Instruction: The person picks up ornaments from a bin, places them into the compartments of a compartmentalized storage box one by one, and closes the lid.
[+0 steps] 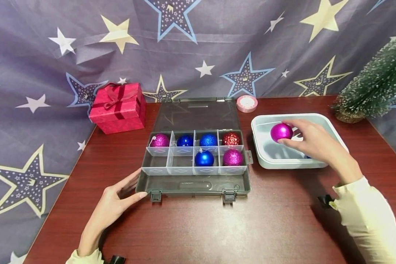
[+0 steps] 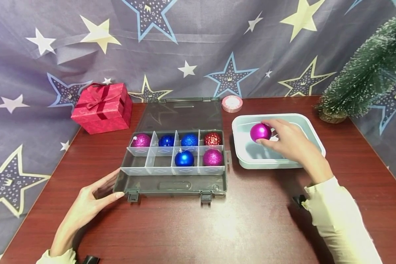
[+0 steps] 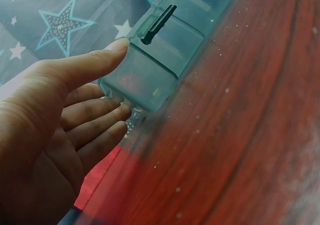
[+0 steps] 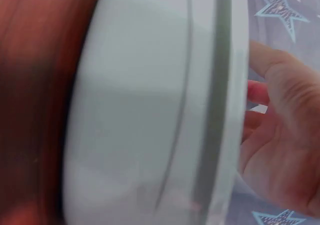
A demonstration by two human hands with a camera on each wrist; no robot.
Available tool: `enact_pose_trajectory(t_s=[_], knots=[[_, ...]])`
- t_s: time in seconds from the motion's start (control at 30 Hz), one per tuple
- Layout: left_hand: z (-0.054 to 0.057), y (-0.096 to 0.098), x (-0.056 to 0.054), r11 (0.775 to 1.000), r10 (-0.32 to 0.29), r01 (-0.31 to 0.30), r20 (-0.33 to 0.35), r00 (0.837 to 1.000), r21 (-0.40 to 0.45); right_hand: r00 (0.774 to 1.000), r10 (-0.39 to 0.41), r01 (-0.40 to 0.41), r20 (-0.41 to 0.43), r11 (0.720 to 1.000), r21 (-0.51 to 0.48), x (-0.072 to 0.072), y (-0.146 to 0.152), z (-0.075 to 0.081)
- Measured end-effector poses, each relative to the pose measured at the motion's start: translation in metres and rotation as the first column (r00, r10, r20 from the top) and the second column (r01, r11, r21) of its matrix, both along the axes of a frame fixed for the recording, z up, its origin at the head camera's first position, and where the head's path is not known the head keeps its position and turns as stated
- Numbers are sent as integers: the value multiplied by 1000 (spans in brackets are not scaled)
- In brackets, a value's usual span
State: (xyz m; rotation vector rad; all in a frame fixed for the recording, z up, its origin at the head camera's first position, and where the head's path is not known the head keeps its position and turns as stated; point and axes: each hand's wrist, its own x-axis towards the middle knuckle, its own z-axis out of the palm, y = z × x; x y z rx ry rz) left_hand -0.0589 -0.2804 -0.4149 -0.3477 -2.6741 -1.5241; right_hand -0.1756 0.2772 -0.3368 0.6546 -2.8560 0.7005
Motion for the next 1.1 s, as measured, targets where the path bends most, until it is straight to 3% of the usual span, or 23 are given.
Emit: enact_pose_trajectory(t_s=[0.43,0.63,1.1], knots=[[-1,-1,1,1000,12,-12,-4,1000,-20,994,91,-95,-62,994,-58,6,-37,19],[0,-1,1,999,18,-18,7,1000,-40,983,165,-171,-76,981,-90,3,-54,15],[0,-2,1,999,18,-17,10,1000,-47,975,220,-222,-31,969,-110,-1,-85,16]])
